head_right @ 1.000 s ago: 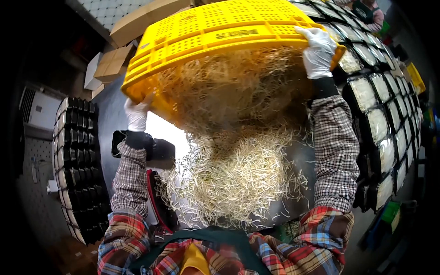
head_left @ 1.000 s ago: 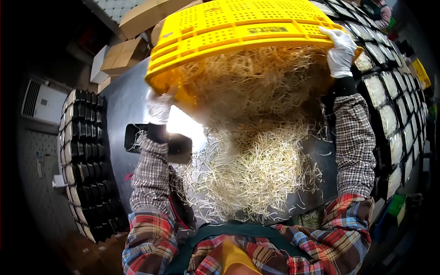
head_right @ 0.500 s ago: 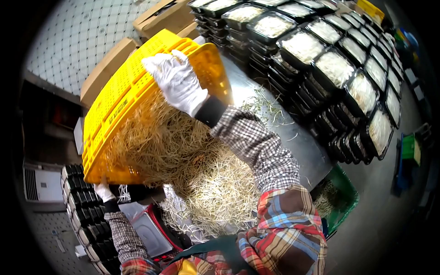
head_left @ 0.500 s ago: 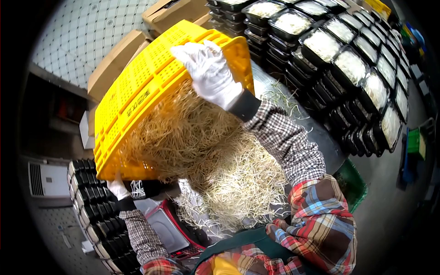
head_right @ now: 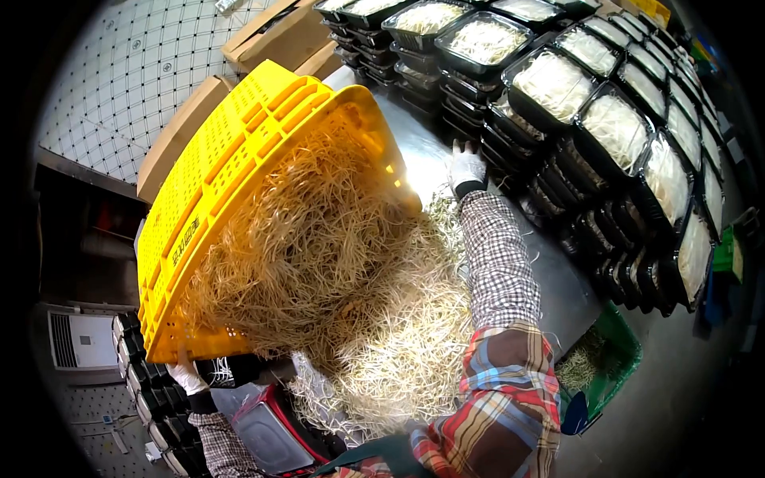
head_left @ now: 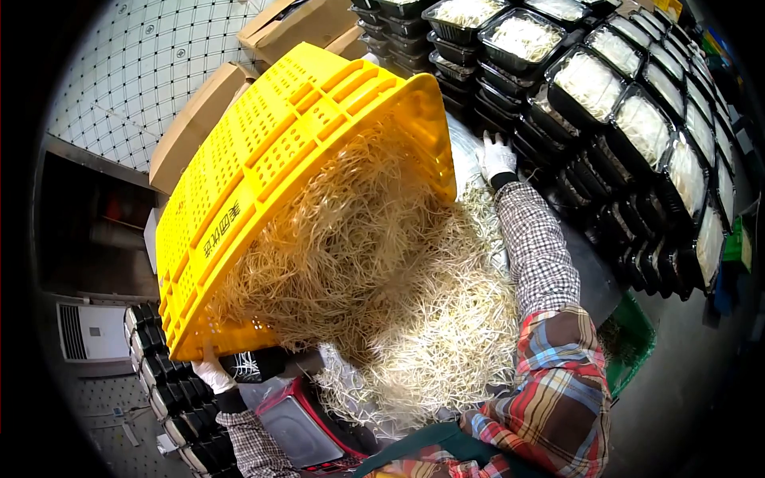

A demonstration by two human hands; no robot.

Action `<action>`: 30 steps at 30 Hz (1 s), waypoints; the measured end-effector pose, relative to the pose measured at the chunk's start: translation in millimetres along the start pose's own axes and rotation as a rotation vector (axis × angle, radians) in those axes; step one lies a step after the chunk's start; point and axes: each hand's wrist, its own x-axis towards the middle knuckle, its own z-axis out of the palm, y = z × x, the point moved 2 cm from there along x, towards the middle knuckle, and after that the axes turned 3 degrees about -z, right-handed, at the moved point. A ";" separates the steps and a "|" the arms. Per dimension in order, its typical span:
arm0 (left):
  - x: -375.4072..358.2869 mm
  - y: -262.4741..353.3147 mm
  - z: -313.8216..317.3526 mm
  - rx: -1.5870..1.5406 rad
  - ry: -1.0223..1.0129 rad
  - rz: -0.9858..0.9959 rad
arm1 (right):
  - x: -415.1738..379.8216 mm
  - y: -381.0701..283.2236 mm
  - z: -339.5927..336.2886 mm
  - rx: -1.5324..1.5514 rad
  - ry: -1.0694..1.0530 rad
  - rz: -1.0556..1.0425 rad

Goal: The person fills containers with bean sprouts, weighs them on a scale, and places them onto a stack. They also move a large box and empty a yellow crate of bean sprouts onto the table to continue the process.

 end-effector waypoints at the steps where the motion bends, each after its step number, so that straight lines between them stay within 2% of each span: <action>1: -8.9 12.2 9.2 0.013 0.020 -0.032 | -7.8 -0.4 0.1 -0.055 0.081 -0.072; 2: -4.5 9.5 1.5 0.047 0.013 -0.066 | -17.7 0.4 -0.9 -0.114 0.161 -0.145; 3: -2.6 7.0 -2.4 0.049 0.019 -0.072 | -31.0 -3.3 -24.7 0.010 0.012 -0.174; 4: -2.4 0.8 -7.1 0.050 0.030 -0.081 | -41.5 -1.8 -21.1 0.029 -0.036 -0.199; 6: 1.9 -7.2 -14.4 -0.001 0.023 -0.071 | -90.2 -3.5 -45.0 0.381 -0.019 -0.353; 8: -1.8 -7.3 -14.6 0.025 0.110 -0.080 | -89.5 -6.7 -51.4 0.421 0.223 -0.426; 9: -2.6 -5.6 -14.2 0.023 0.110 -0.063 | -73.7 -5.5 -52.4 0.443 0.239 -0.453; 11: -1.4 -6.7 -19.2 0.050 0.126 -0.058 | -43.4 -3.6 -49.6 0.220 0.204 -0.621; 12: 0.5 -5.1 -20.3 0.063 0.127 -0.051 | -37.2 2.9 -26.6 0.143 0.185 -0.702; 14: 1.3 -2.6 -16.9 0.029 0.102 -0.088 | -73.1 4.2 -17.5 0.107 0.115 -0.806; 15: 2.9 -5.4 -21.5 0.046 0.119 -0.092 | -99.7 10.0 -2.9 0.352 0.013 -0.738; 16: 3.2 -8.5 -24.4 0.064 0.137 -0.099 | -129.7 10.7 -7.0 0.464 0.006 -0.764; 17: -0.8 -4.9 -17.9 0.018 0.067 -0.066 | -168.8 7.9 -29.4 0.406 -0.122 -0.566; 18: 0.3 -10.2 -18.2 0.002 0.091 -0.071 | -187.0 20.0 -36.9 0.345 -0.324 -0.649; 20: 6.5 -15.6 -26.0 -0.022 0.144 -0.071 | -190.9 7.3 -89.3 0.585 -0.333 -0.507; 21: 2.6 -9.0 -18.2 -0.019 0.161 -0.075 | -179.9 5.1 -99.2 0.474 -0.265 -0.331; 25: -2.1 -5.0 -10.7 -0.007 0.165 -0.056 | -78.7 -2.2 -68.6 0.208 -0.141 -0.070; 26: -2.0 -5.1 -12.4 -0.010 0.162 -0.066 | -52.4 -1.2 -37.8 0.138 -0.045 0.012; 28: -2.1 -4.4 -16.0 -0.013 0.165 -0.085 | -5.6 -3.5 -15.8 0.062 -0.059 0.252; 30: -2.1 -5.4 -15.3 -0.023 0.170 -0.101 | 33.8 12.5 10.1 -0.064 -0.471 0.280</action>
